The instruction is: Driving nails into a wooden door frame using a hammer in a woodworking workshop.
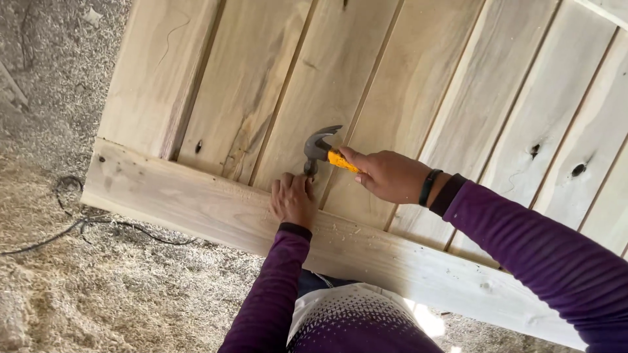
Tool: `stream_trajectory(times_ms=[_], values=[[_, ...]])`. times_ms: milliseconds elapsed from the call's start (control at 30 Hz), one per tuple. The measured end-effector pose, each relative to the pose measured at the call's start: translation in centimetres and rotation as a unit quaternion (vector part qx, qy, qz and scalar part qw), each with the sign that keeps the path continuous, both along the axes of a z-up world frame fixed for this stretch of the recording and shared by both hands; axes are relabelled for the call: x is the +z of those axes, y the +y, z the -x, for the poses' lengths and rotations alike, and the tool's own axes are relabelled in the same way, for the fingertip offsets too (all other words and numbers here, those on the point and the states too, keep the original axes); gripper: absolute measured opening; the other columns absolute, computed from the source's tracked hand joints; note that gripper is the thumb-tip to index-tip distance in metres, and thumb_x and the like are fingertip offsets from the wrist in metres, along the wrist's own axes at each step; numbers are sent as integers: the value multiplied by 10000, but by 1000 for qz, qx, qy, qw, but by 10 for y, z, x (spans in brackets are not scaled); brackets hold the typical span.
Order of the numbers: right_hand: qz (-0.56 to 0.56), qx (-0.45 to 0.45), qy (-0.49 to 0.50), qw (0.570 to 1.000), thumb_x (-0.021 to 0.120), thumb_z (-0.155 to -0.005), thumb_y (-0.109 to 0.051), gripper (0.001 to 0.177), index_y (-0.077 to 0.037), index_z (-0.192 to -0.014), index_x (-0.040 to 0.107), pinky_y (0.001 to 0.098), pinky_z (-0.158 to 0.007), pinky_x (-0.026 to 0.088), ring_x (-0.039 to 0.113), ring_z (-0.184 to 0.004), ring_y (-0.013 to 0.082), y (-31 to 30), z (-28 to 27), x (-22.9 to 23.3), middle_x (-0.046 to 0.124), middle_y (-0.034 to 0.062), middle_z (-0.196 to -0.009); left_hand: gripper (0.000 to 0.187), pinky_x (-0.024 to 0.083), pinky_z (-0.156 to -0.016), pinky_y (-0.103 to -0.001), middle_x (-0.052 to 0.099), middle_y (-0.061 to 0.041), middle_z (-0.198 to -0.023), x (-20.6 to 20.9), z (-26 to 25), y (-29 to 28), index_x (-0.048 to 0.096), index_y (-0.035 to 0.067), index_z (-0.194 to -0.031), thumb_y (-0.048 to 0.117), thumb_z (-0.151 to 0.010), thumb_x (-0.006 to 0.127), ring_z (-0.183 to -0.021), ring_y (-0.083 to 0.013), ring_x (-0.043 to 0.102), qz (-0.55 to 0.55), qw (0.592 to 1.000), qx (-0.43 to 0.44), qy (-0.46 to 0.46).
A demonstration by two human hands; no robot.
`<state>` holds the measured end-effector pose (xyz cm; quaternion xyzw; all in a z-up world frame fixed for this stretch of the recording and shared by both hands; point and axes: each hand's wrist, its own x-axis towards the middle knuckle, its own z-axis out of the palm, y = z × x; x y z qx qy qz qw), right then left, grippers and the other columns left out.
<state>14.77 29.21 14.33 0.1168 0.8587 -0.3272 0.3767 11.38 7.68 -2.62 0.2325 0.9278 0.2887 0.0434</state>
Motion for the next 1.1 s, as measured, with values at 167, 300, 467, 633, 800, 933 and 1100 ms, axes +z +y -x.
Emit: stream_trajectory(times_ms=[167,300,467,633,800,933,1100], values=[[-11,24,7,1000,491,-1018,-228,692,-123,-1621,168,445,-704,530,673,-715,322,3,5,1,660,185,-783,79,476,-705,-425,609,-29,-868,-6,-2,0,700,127,-834,175,-875,748,-845,-269,596,-4,999,-5,44],[-20,-26,8,999,482,-1020,-244,676,-144,-1622,190,442,-716,532,677,-693,338,-5,2,4,655,218,-790,70,476,-704,-430,613,-35,-880,-7,-2,1,700,128,-829,173,-865,740,-854,-275,597,-6,999,1,42],[-2,8,12,1000,492,-1027,-217,672,-100,-1605,171,443,-687,540,682,-699,313,-3,-7,-11,696,176,-827,86,477,-702,-449,621,-37,-876,-8,0,0,693,123,-793,188,-823,740,-884,-280,607,14,1000,-1,21],[-27,-55,-51,997,507,-1040,-266,757,-222,-1692,124,421,-612,564,641,-588,306,-21,6,18,674,166,-777,76,476,-713,-444,629,-41,-879,-8,-1,-5,713,127,-834,195,-858,737,-886,-275,612,-1,1000,-2,10],[32,-4,124,992,552,-1008,-185,719,-94,-1625,194,364,-575,533,618,-570,166,-9,-30,-33,656,123,-722,131,499,-763,-426,641,-65,-908,-8,16,-46,728,121,-969,206,-870,719,-884,-273,622,-20,1000,-24,-2],[5,-106,104,989,536,-1017,-207,697,-129,-1626,206,373,-578,546,608,-540,209,-18,-25,-11,625,136,-695,219,527,-726,-407,696,-67,-1009,-15,50,-112,725,163,-1144,299,-988,653,-864,-250,639,66,992,58,87],[-5,-126,-21,992,514,-995,-214,796,-206,-1700,143,360,-538,565,593,-513,211,-38,-21,-7,636,104,-704,203,540,-709,-413,712,-68,-1000,-6,109,-148,729,151,-1179,279,-1057,629,-842,-262,650,62,981,158,98]])
